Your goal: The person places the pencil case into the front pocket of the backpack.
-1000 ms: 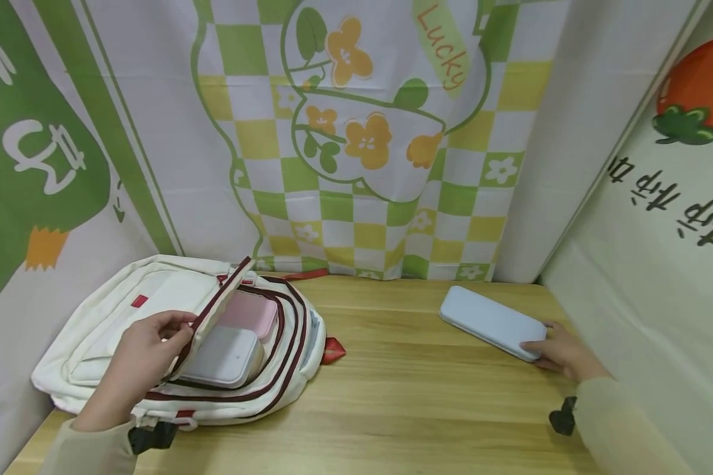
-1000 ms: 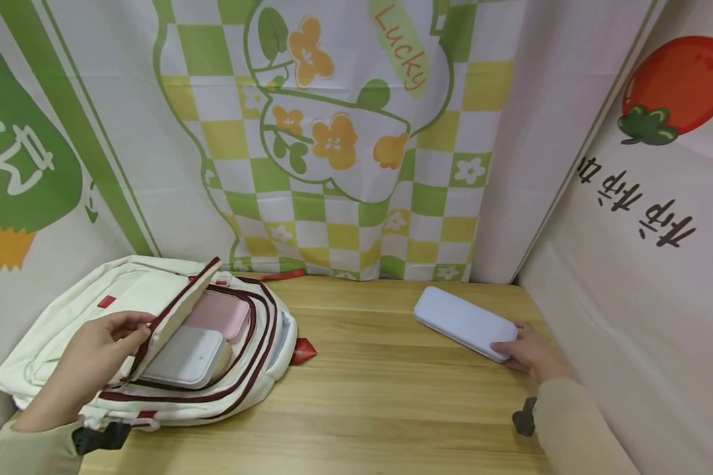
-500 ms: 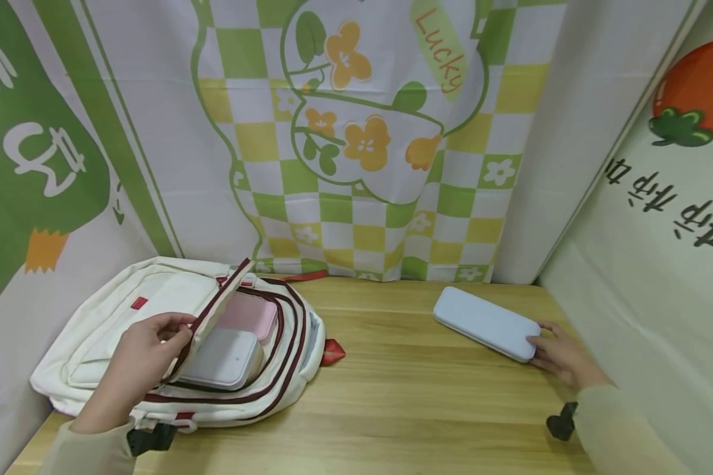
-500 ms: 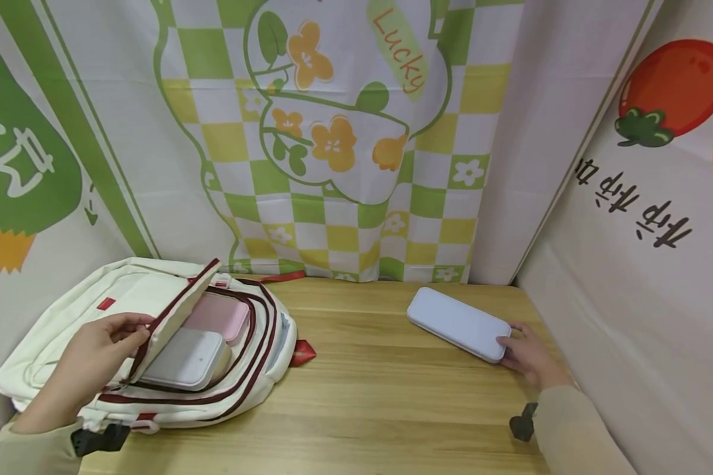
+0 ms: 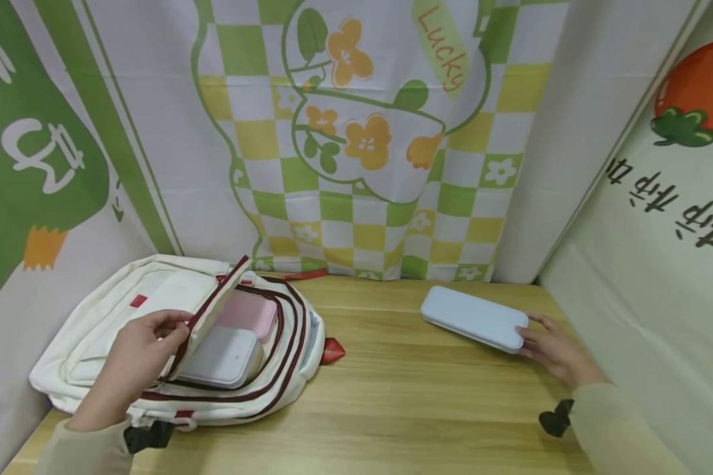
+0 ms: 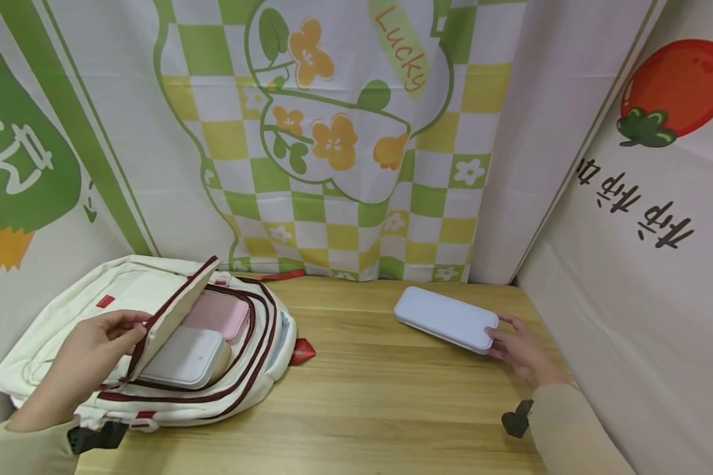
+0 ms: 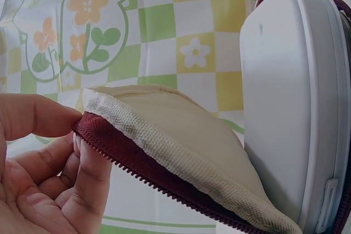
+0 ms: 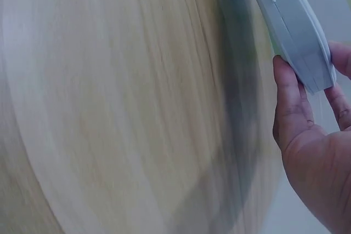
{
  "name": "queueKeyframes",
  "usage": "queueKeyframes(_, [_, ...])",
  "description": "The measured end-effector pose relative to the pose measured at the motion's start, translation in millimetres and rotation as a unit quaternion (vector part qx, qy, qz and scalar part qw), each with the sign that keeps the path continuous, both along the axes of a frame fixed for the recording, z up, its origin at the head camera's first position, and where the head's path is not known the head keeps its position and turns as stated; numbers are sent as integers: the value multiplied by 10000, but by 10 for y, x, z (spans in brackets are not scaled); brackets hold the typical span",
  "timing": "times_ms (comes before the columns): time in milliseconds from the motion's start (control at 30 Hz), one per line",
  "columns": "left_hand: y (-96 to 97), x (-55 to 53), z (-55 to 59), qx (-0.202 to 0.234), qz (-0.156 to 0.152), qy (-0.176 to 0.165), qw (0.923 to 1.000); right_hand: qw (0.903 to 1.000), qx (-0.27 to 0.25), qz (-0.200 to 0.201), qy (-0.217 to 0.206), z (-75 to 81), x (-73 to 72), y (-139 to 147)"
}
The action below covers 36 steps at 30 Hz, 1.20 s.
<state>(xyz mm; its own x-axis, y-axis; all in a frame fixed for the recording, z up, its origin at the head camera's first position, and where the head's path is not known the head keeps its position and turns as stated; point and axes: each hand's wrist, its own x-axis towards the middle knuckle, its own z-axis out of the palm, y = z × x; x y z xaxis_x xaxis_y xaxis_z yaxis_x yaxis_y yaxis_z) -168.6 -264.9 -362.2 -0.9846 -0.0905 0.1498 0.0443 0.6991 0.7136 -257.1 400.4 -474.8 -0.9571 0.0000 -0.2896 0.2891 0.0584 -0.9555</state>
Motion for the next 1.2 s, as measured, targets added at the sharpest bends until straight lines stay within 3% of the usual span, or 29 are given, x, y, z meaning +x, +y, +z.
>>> queueKeyframes(433, [-3,9,-2,122,4,1,9999,9992,98,360,160,134,-17,-405])
queueKeyframes(1200, [-19,25,15,32,150,-103,9998,9954,-636,664,251,268,-122,-1186])
